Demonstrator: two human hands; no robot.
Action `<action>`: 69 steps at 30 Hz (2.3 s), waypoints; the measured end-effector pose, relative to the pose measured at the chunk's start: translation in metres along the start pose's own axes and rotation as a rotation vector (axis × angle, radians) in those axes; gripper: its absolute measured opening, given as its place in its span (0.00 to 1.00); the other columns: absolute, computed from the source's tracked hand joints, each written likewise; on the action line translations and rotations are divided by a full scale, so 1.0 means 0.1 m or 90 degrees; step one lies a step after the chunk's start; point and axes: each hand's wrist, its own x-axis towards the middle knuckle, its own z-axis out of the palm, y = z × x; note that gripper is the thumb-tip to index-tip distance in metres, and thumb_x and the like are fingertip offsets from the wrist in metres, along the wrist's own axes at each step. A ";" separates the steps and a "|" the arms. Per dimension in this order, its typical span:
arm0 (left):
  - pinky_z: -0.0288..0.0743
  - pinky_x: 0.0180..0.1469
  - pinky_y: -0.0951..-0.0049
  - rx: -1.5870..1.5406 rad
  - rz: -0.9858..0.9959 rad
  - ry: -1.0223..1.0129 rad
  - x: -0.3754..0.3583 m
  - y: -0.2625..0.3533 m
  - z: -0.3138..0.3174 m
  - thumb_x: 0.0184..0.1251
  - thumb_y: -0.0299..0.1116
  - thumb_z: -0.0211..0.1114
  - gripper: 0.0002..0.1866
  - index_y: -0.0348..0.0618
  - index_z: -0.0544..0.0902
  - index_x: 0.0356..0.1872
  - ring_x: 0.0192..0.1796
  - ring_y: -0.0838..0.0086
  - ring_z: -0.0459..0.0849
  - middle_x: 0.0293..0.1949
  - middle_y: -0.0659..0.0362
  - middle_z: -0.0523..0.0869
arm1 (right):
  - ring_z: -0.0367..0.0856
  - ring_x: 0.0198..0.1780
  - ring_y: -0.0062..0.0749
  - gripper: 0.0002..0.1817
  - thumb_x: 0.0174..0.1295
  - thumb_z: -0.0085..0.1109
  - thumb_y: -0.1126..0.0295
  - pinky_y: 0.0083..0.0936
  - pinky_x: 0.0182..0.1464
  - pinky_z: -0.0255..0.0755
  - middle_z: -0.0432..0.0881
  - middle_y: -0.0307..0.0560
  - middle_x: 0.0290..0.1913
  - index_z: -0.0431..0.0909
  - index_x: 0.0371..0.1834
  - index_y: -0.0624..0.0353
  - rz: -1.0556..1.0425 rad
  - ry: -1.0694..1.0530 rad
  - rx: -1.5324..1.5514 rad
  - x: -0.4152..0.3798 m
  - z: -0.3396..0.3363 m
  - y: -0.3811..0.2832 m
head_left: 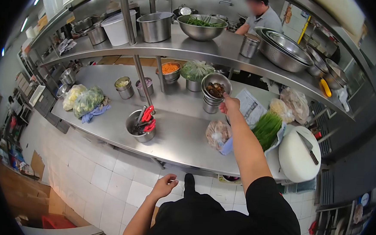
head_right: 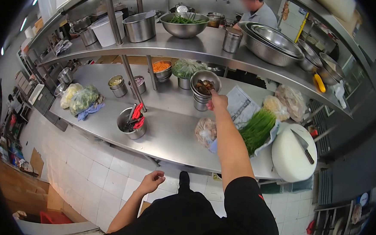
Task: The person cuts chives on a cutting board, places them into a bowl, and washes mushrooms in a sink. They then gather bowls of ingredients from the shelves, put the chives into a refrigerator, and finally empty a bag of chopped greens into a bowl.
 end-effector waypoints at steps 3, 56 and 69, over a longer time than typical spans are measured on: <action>0.81 0.60 0.65 0.019 0.029 -0.006 0.41 0.33 -0.12 0.75 0.43 0.70 0.24 0.36 0.82 0.62 0.55 0.64 0.88 0.55 0.49 0.90 | 0.82 0.18 0.35 0.17 0.70 0.62 0.62 0.32 0.17 0.74 0.84 0.51 0.24 0.79 0.36 0.69 -0.028 0.026 -0.091 0.28 0.12 -0.06; 0.94 0.48 0.64 -0.448 0.286 0.541 2.58 2.42 -7.57 0.71 0.30 0.63 0.18 0.28 0.78 0.55 0.44 0.56 0.89 0.47 0.45 0.85 | 0.83 0.61 0.57 0.24 0.68 0.58 0.55 0.53 0.58 0.81 0.83 0.56 0.62 0.80 0.65 0.51 -0.543 0.299 -0.826 1.60 -0.16 -0.03; 0.71 0.36 0.80 -0.195 0.784 0.695 2.13 2.12 -3.45 0.72 0.23 0.63 0.06 0.35 0.83 0.45 0.34 0.81 0.76 0.35 0.61 0.82 | 0.90 0.40 0.30 0.25 0.70 0.62 0.52 0.24 0.24 0.84 0.86 0.44 0.53 0.74 0.67 0.47 -0.125 0.080 0.057 0.77 -0.20 -0.34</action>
